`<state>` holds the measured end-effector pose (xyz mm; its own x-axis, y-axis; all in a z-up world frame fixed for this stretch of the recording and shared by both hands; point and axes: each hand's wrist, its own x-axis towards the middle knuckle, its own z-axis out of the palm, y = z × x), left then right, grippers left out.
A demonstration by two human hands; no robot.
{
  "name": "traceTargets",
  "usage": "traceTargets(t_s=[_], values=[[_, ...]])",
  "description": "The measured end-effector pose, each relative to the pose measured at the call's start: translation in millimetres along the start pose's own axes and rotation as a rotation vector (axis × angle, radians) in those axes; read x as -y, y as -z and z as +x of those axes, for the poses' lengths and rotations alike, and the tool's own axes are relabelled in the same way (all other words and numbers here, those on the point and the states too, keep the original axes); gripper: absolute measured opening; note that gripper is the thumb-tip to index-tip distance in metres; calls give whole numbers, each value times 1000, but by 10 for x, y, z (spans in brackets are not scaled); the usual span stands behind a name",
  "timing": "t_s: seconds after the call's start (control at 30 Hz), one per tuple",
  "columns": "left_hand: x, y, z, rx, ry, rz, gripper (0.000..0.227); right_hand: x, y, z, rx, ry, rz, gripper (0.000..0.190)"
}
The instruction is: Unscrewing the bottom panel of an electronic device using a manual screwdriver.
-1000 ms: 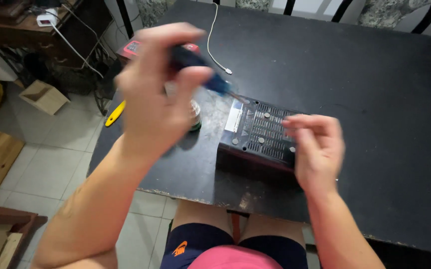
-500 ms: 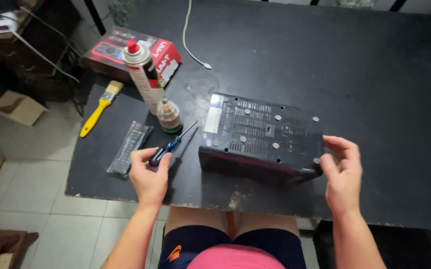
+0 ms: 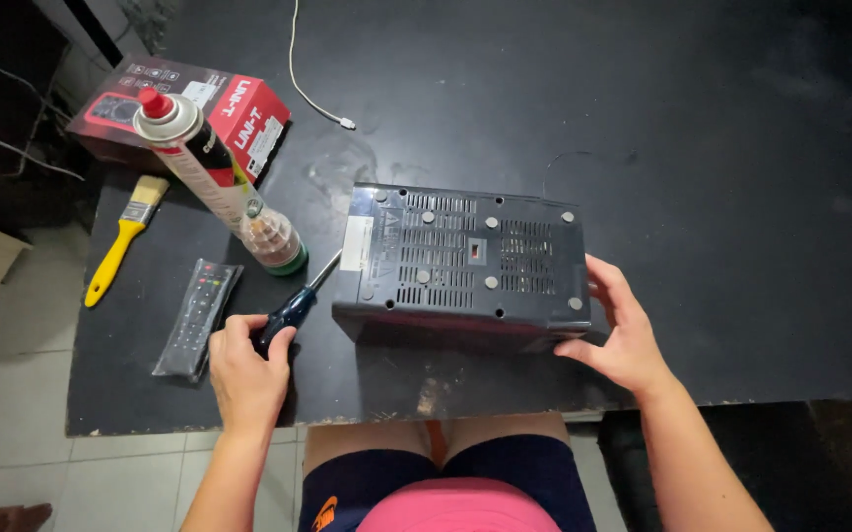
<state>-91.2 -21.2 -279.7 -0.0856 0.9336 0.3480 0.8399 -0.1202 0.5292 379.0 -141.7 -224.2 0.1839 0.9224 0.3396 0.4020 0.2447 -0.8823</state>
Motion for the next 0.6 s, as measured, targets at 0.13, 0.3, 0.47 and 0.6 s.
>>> traceTargets(t_s=[0.13,0.3,0.47,0.6], values=[[-312,232,78,-141,-246,-46,31,-88,101,55,48,111,-102,114],[-639,258,242,107,-236,-462,43,-240,192,168,76,308,-188,133],[-825,-18,437,307,-158,-642,69,-149,175,406,71,464,-183,138],[-943,-115,548,494,-76,-572,86,-181,134,544,126,560,-156,138]])
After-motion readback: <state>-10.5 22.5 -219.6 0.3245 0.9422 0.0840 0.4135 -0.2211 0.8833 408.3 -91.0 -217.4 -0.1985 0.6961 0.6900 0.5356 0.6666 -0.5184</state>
